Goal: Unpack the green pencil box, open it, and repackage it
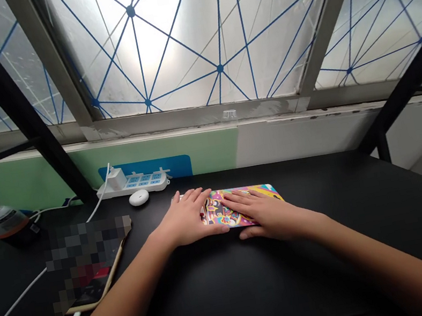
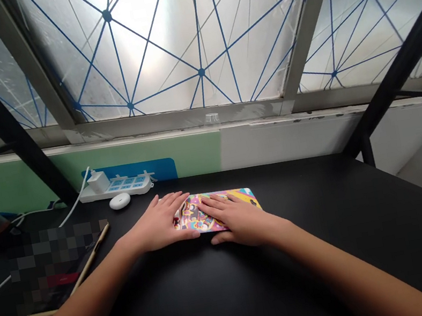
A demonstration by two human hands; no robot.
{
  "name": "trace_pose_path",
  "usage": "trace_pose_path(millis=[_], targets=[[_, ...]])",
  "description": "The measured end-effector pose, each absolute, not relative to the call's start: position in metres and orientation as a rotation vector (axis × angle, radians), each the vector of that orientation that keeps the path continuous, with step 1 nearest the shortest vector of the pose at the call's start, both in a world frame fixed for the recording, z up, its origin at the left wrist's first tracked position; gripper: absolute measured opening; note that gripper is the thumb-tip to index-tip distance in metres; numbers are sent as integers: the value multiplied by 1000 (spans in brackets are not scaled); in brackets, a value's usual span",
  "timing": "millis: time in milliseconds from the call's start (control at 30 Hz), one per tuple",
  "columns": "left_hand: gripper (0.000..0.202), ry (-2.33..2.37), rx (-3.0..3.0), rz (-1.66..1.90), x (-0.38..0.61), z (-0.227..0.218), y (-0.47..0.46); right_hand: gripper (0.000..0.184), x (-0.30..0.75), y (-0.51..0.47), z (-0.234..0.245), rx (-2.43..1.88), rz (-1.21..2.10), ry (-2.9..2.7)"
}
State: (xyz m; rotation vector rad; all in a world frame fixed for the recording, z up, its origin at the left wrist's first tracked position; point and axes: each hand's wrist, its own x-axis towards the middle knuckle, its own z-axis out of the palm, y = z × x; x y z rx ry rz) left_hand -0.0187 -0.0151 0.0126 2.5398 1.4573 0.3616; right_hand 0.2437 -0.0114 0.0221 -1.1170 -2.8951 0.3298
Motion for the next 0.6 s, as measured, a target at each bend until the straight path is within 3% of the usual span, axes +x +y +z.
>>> trace_pose_path(millis=[300,433,600], targets=[[89,1434,2512,317,-23,12,-11,81,345,-20,11,-1475,268,-2735],[87,1419,2581,332,-20,16,-15,81,312,-27,8,-1384,13,-2689],[75,1349,2649,568,-9,16,-18,74,251,-25,-2,-1132,-73,-2797]])
